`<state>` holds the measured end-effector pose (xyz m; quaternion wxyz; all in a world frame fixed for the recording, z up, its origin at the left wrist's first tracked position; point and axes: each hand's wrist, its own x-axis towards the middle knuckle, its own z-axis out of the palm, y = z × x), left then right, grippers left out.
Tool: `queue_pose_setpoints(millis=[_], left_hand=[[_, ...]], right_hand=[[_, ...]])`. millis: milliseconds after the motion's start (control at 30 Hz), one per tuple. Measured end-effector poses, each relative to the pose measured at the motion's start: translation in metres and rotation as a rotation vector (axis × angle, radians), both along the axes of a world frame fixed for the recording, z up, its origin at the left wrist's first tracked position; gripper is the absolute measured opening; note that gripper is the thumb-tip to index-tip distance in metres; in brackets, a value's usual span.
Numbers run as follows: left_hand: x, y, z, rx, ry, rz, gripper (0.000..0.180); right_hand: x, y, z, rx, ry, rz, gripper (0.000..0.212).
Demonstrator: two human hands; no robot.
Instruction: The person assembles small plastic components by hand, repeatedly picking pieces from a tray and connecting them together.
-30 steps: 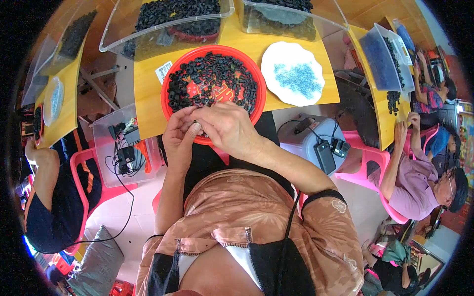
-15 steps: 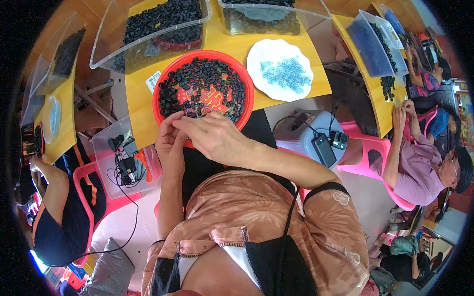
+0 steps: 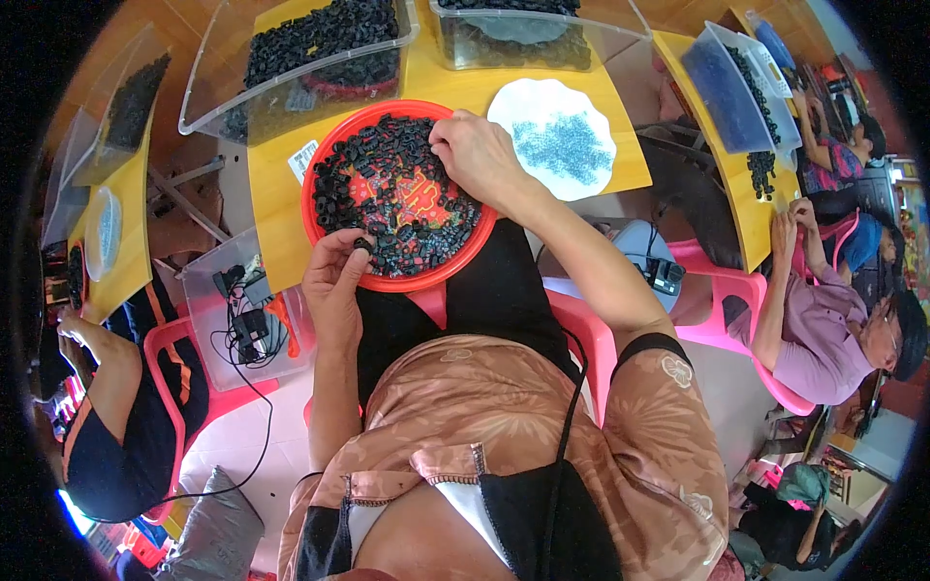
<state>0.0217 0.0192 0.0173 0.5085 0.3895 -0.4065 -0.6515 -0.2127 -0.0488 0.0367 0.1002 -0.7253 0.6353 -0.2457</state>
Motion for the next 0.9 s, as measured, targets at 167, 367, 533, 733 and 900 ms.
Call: queue_pose_setpoints(millis=[167, 367, 533, 733, 900], left_hand=[[0.002, 0.0, -0.003, -0.032, -0.011, -0.025, 0.021], [0.0, 0.0, 0.007, 0.05, 0.044, -0.064, 0.023], [0.002, -0.001, 0.003, 0.02, 0.034, -0.081, 0.025], [0.001, -0.003, -0.004, -0.039, 0.01, -0.043, 0.024], [0.003, -0.001, 0.0, -0.037, 0.006, -0.063, 0.021]], right_hand=[[0.004, -0.006, -0.005, 0.047, 0.098, -0.026, 0.015], [0.005, -0.012, -0.004, 0.096, 0.164, -0.004, 0.016], [0.004, -0.017, -0.005, 0.107, 0.124, 0.02, 0.014], [0.017, 0.006, 0.023, 0.256, -0.463, -0.006, 0.009], [0.036, 0.036, 0.038, 0.583, -0.966, 0.201, 0.014]])
